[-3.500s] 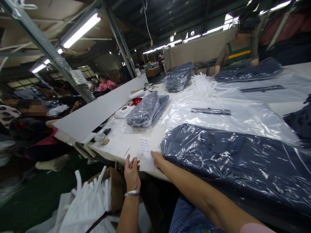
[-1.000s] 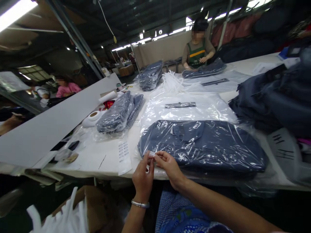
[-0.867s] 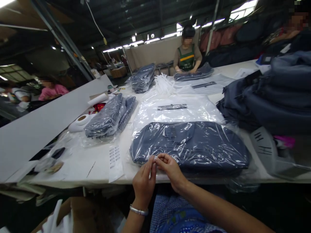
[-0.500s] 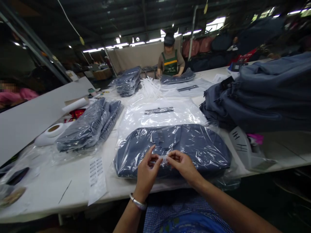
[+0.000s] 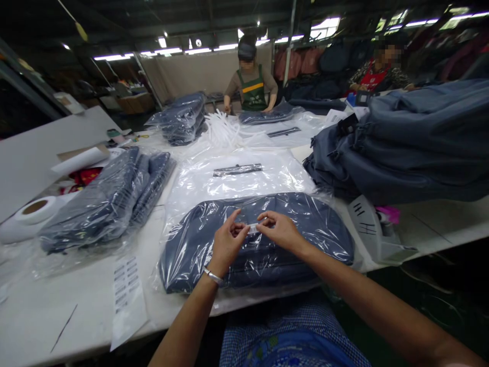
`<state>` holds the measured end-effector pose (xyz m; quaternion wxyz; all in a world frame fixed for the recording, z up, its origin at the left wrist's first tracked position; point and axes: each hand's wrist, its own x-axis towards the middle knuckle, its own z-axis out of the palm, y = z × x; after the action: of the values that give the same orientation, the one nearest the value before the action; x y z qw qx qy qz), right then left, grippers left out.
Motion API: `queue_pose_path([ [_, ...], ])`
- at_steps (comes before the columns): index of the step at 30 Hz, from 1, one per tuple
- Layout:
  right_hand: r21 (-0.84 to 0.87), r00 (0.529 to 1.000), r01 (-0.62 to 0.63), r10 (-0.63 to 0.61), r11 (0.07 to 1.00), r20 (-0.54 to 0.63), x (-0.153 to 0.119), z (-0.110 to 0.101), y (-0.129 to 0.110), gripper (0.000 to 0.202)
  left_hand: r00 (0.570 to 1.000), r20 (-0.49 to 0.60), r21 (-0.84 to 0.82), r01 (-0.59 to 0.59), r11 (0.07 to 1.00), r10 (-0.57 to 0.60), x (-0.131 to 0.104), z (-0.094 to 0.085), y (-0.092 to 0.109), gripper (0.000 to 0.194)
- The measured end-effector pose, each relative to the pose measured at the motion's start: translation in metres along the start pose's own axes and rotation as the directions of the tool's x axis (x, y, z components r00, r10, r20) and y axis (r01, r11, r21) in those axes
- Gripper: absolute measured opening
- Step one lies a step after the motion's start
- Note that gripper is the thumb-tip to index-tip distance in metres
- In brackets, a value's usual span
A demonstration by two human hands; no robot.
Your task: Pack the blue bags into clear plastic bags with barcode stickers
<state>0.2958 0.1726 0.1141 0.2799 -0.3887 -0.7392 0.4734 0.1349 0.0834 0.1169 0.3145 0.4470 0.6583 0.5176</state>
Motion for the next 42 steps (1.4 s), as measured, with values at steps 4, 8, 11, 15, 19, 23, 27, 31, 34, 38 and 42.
queue_pose_path([
  [4, -0.166, 1.0, 0.003, 0.001, 0.986, 0.021, 0.01, 0.007, 0.012, 0.02, 0.999, 0.016, 0.106, -0.035, 0.994, 0.034, 0.011, 0.0, -0.015, 0.063],
  [8, -0.247, 0.999, 0.009, 0.001, 0.969, 0.041, 0.011, 0.012, 0.018, 0.018, 0.998, 0.04, 0.184, -0.057, 0.981, 0.05, 0.013, 0.0, -0.022, 0.063],
  [11, -0.287, 0.999, 0.013, 0.0, 0.958, 0.043, 0.01, 0.014, 0.019, 0.019, 0.998, 0.055, 0.232, -0.053, 0.971, 0.042, 0.014, 0.0, -0.022, 0.064],
  [15, -0.336, 0.999, 0.005, 0.012, 0.942, 0.05, 0.01, 0.017, 0.02, 0.019, 0.998, 0.056, 0.248, -0.043, 0.968, 0.03, 0.015, 0.001, -0.024, 0.066],
  [19, -0.371, 0.999, -0.004, 0.022, 0.929, 0.044, 0.009, 0.019, 0.019, 0.02, 0.998, 0.057, 0.24, -0.037, 0.97, 0.024, 0.016, 0.002, -0.027, 0.066],
  [23, -0.369, 0.999, -0.006, 0.024, 0.929, 0.045, 0.009, 0.02, 0.019, 0.022, 0.996, 0.07, 0.333, -0.077, 0.94, 0.057, 0.017, 0.003, -0.032, 0.066],
  [27, -0.382, 0.999, -0.007, 0.025, 0.924, 0.041, 0.01, 0.02, 0.02, 0.021, 0.995, 0.076, 0.369, -0.089, 0.925, 0.066, 0.018, 0.004, -0.034, 0.067],
  [31, -0.404, 0.999, -0.004, 0.025, 0.915, 0.046, 0.011, 0.021, 0.02, 0.02, 0.996, 0.081, 0.367, -0.075, 0.927, 0.048, 0.018, 0.005, -0.034, 0.067],
  [34, -0.426, 0.999, 0.001, 0.022, 0.905, 0.049, 0.01, 0.022, 0.019, 0.021, 0.995, 0.084, 0.362, -0.083, 0.928, 0.056, 0.018, 0.005, -0.035, 0.068],
  [38, -0.462, 0.999, 0.014, 0.011, 0.887, 0.051, 0.009, 0.023, 0.017, 0.022, 0.994, 0.088, 0.387, -0.1, 0.916, 0.071, 0.017, 0.006, -0.035, 0.068],
  [42, -0.515, 0.998, 0.024, 0.009, 0.857, 0.06, 0.009, 0.025, 0.016, 0.025, 0.993, 0.105, 0.409, -0.092, 0.908, 0.053, 0.016, 0.008, -0.032, 0.069],
])
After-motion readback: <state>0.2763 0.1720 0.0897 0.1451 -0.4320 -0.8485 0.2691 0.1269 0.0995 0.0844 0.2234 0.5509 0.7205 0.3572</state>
